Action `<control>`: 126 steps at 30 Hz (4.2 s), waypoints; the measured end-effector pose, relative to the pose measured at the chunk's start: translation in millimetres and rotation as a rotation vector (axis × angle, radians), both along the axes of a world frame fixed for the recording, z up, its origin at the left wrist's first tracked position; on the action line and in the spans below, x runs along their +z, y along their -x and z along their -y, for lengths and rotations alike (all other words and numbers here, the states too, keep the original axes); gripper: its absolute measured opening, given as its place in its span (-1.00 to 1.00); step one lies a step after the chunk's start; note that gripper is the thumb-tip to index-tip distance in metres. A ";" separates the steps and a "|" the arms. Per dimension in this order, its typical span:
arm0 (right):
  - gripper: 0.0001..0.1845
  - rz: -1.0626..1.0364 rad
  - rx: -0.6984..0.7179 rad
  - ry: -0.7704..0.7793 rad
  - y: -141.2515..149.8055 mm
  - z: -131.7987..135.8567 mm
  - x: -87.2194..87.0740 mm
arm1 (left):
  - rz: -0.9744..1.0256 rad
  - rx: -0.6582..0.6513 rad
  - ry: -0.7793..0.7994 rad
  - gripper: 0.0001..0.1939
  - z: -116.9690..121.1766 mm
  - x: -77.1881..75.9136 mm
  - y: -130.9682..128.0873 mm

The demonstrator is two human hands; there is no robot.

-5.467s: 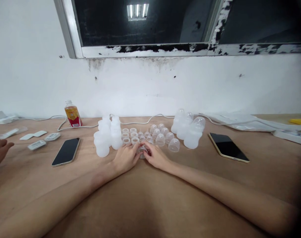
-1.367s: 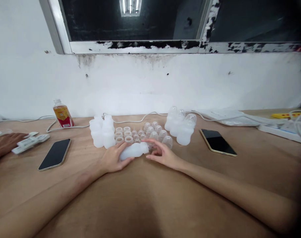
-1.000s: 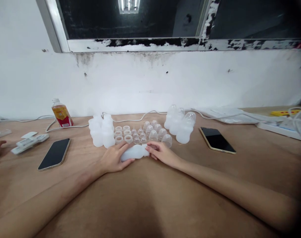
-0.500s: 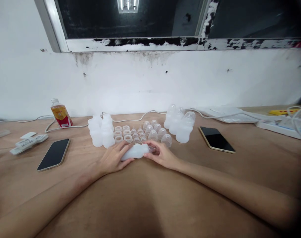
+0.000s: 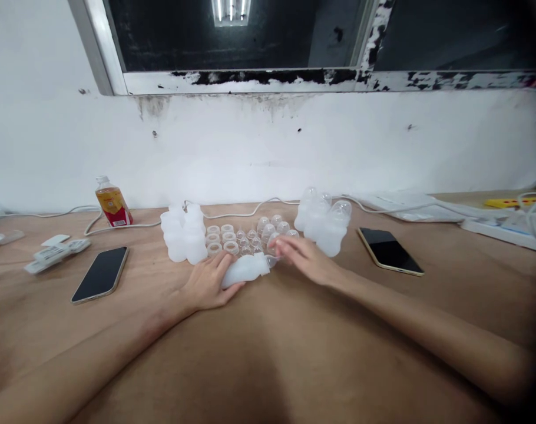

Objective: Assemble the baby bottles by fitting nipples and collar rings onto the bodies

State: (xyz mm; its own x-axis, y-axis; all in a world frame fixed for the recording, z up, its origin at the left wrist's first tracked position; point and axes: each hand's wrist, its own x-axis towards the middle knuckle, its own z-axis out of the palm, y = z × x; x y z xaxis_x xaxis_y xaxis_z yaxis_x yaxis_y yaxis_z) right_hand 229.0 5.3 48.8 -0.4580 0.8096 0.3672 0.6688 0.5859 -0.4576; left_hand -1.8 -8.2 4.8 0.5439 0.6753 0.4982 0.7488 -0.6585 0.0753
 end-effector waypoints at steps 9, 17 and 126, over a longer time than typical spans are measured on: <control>-0.66 0.690 -0.640 -0.341 -14.9 -13.4 -19.1 | 0.192 0.185 0.181 -0.59 -5.8 -2.3 4.0; -0.67 0.673 -0.384 -0.253 7.2 0.2 -33.3 | 0.238 0.206 0.205 -0.58 -8.4 -4.5 4.3; -0.58 0.648 -0.740 0.005 -107.3 -7.9 66.3 | 0.472 -0.195 0.819 -0.73 0.5 -1.6 -14.8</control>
State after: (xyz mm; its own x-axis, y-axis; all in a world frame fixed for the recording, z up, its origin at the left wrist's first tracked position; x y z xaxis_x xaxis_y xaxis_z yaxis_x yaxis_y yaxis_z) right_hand 336.3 13.2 115.0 0.0541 0.9740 0.2201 0.9886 -0.0833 0.1256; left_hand 13.0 -8.8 3.3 0.5476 0.8296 0.1089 0.4068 -0.3777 0.8318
